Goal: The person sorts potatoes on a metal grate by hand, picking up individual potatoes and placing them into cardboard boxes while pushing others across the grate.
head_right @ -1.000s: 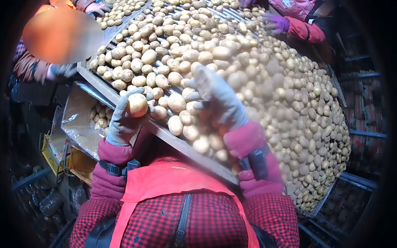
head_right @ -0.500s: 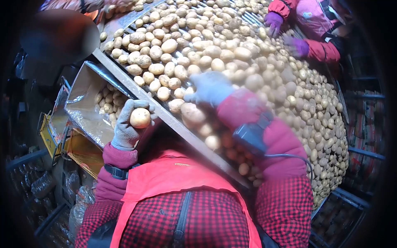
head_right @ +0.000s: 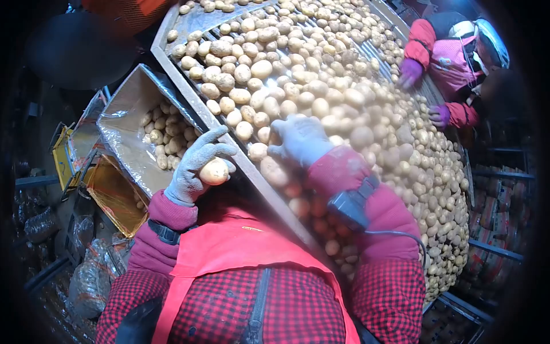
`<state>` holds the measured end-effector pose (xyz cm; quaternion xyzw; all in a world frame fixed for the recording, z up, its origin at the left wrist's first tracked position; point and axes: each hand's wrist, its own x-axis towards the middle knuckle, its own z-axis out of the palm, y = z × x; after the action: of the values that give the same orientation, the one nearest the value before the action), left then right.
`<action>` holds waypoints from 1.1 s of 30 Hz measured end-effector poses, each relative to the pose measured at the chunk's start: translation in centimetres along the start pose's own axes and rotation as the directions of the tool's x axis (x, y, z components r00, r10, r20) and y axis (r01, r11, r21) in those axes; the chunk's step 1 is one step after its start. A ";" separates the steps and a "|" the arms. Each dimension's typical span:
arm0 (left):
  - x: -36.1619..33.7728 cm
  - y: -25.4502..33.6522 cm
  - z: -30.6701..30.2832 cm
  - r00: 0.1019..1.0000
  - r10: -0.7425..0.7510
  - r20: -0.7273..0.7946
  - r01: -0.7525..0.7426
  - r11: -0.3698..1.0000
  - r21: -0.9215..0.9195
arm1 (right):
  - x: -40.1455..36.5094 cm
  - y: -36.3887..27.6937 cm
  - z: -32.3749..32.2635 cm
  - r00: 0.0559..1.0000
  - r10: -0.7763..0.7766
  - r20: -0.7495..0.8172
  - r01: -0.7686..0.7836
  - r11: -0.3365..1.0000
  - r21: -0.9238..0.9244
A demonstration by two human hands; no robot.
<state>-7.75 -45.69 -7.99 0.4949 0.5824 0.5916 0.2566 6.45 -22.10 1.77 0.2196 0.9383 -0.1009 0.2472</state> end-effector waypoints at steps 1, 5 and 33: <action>-0.1 0.0 0.0 0.999 -0.028 -0.023 0.027 0.999 -0.036 | 0.1 -0.5 0.0 1.000 0.012 0.020 -0.013 1.000 0.007; -0.9 0.6 -2.1 0.856 -0.493 -0.153 0.277 0.689 -0.670 | -0.4 -1.1 1.0 0.995 0.041 -0.088 -0.044 0.998 -0.037; -1.2 4.4 0.6 0.830 -0.512 0.222 0.494 0.489 -0.719 | -4.5 -6.2 0.0 0.944 -0.105 -0.312 0.322 0.501 0.803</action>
<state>-5.55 -47.36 -4.25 0.1448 0.4056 0.6815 0.5917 7.12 -29.20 4.55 0.2029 0.8123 -0.5467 -0.0112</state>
